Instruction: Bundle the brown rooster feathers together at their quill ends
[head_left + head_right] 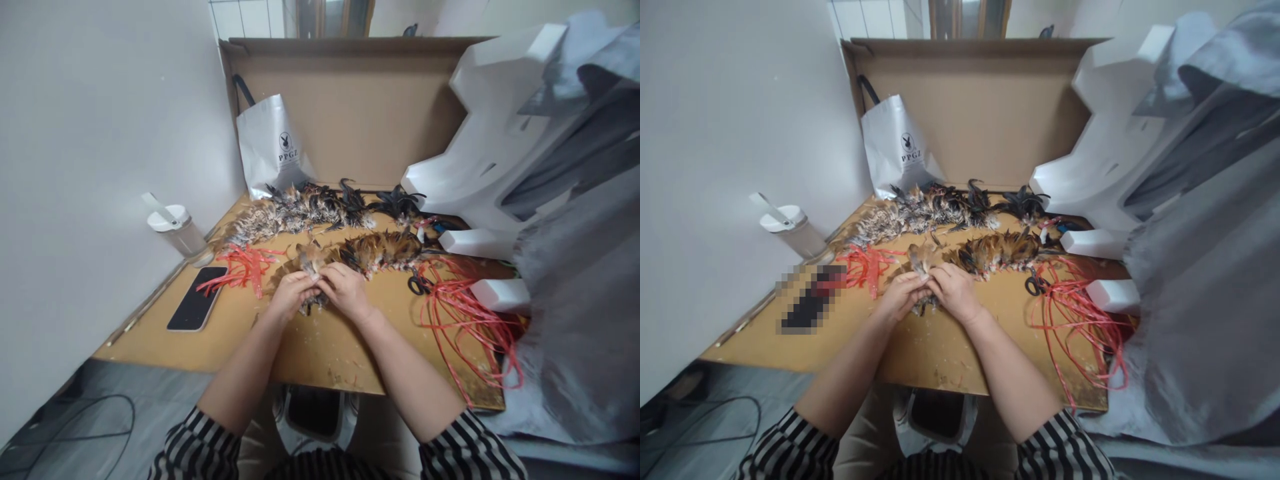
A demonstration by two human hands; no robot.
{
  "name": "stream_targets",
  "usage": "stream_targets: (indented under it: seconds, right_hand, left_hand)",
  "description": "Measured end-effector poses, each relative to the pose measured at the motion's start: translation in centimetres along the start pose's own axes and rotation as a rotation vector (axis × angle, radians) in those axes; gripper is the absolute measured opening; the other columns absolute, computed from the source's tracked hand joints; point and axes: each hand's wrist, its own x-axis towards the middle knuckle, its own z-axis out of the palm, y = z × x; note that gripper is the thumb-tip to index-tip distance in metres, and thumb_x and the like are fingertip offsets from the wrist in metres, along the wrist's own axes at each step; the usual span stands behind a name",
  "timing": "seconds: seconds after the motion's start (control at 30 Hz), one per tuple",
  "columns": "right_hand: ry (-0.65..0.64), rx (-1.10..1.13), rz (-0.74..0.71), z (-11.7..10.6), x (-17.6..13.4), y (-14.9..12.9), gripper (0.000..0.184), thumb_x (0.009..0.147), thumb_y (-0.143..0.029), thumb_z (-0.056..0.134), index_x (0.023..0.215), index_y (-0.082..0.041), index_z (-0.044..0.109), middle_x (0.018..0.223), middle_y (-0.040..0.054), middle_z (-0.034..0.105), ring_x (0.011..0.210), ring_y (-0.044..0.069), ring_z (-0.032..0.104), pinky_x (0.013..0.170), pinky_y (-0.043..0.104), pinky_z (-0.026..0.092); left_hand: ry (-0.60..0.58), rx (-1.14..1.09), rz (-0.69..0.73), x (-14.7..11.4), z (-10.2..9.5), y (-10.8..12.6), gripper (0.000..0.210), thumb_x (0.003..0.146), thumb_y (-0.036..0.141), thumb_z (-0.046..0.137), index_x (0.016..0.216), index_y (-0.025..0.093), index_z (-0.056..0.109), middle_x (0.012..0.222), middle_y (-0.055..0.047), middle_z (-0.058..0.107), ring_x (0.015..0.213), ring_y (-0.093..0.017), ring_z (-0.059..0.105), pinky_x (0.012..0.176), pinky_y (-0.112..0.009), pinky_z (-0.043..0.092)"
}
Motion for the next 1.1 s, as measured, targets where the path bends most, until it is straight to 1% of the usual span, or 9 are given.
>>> stream_targets:
  seconds: [0.2,0.27,0.37,0.43,0.5,0.73,0.83,0.97,1.1]
  right_hand:
    - [-0.066,0.187,0.149,-0.5,0.3,0.5,0.022,0.078,-0.035,0.053,0.090,-0.020,0.063,0.084,0.0069,0.061,0.077,0.016,0.054,0.070,0.026,0.041]
    - [-0.052,0.311,0.279,-0.7,0.6,1.5,0.026,0.073,-0.036,0.058,0.092,-0.019,0.064,0.083,0.0063,0.062,0.070,0.015,0.054,0.065,0.026,0.042]
    - [0.022,0.468,0.552,-0.8,0.6,3.9,0.022,0.070,-0.035,0.058,0.076,-0.015,0.065,0.072,0.0052,0.063,0.062,0.014,0.054,0.061,0.026,0.042]
    - [-0.072,0.519,0.710,-0.7,0.3,5.3,0.023,0.067,-0.035,0.059,0.070,-0.013,0.065,0.061,0.0030,0.061,0.054,0.012,0.050,0.056,0.025,0.040]
    - [-0.150,0.478,0.776,-0.6,0.0,6.1,0.023,0.065,-0.034,0.058,0.069,-0.013,0.065,0.056,0.0020,0.060,0.050,0.011,0.048,0.053,0.024,0.039]
    - [-0.420,-0.116,0.669,-0.3,-0.3,4.3,0.021,0.067,-0.030,0.053,0.071,-0.017,0.069,0.074,0.0106,0.067,0.069,0.020,0.059,0.062,0.028,0.039]
    - [-0.489,-0.272,0.651,0.1,-0.3,3.7,0.024,0.069,-0.028,0.051,0.078,-0.015,0.069,0.081,0.0155,0.067,0.076,0.024,0.061,0.066,0.030,0.040]
    - [-0.491,-0.298,0.663,0.6,-0.4,4.0,0.025,0.069,-0.021,0.048,0.078,-0.014,0.070,0.082,0.0175,0.067,0.077,0.024,0.062,0.067,0.030,0.040]
    - [-0.387,-0.124,0.683,0.6,-0.6,4.6,0.023,0.068,-0.022,0.047,0.068,-0.015,0.068,0.073,0.0117,0.067,0.069,0.019,0.061,0.063,0.026,0.040]
  left_hand:
    - [0.017,0.009,0.003,0.1,-0.2,0.3,0.021,0.061,0.024,0.072,0.075,0.009,0.067,0.076,-0.008,0.067,0.065,-0.011,0.060,0.064,-0.022,0.047]
    - [0.066,-0.012,0.057,0.2,-0.4,0.5,0.021,0.060,0.024,0.071,0.075,0.010,0.067,0.080,-0.009,0.068,0.069,-0.012,0.061,0.064,-0.021,0.046]
    - [0.163,-0.090,0.141,0.5,-0.8,1.0,0.020,0.059,0.023,0.072,0.073,0.011,0.066,0.080,-0.008,0.068,0.071,-0.012,0.062,0.061,-0.019,0.045]
    - [0.198,-0.127,0.168,0.6,-1.0,1.2,0.018,0.059,0.022,0.071,0.073,0.012,0.066,0.079,-0.007,0.067,0.069,-0.011,0.061,0.059,-0.019,0.045]
    - [0.212,-0.142,0.178,0.6,-1.2,1.3,0.018,0.059,0.022,0.071,0.073,0.012,0.066,0.077,-0.007,0.067,0.067,-0.011,0.061,0.058,-0.018,0.045]
    - [0.215,-0.169,0.190,-0.2,-1.6,0.6,0.019,0.061,0.022,0.071,0.075,0.011,0.066,0.077,-0.006,0.067,0.066,-0.009,0.061,0.056,-0.017,0.045]
    - [0.226,-0.171,0.181,-0.5,-1.6,0.3,0.020,0.060,0.022,0.072,0.076,0.011,0.066,0.077,-0.006,0.067,0.065,-0.009,0.061,0.056,-0.016,0.045]
    - [0.231,-0.158,0.172,-0.8,-1.5,0.3,0.020,0.059,0.021,0.072,0.075,0.010,0.065,0.076,-0.006,0.067,0.063,-0.009,0.060,0.054,-0.016,0.045]
    - [0.227,-0.159,0.156,-0.9,-1.8,0.4,0.017,0.063,0.020,0.069,0.076,0.011,0.065,0.079,-0.007,0.067,0.063,-0.008,0.060,0.054,-0.015,0.045]
